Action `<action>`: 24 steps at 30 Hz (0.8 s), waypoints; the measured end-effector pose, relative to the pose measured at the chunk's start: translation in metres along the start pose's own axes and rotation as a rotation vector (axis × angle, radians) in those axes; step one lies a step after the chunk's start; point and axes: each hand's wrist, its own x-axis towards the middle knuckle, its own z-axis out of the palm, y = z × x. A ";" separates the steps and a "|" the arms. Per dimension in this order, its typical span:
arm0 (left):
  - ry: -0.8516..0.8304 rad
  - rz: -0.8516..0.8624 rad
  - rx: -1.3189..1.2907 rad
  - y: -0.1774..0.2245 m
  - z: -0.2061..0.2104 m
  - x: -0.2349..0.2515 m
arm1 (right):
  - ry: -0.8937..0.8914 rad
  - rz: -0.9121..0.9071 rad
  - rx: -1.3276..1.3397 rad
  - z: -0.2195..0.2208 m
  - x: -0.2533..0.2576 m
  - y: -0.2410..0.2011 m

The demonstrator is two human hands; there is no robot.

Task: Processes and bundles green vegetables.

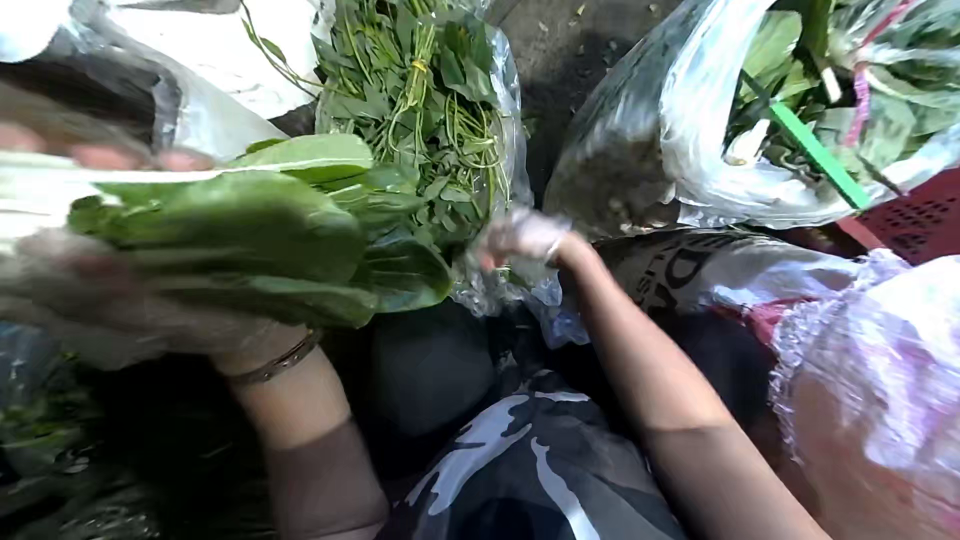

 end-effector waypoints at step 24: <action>0.127 -0.157 -0.070 0.015 0.035 0.003 | -0.129 0.697 -0.584 0.058 0.025 0.134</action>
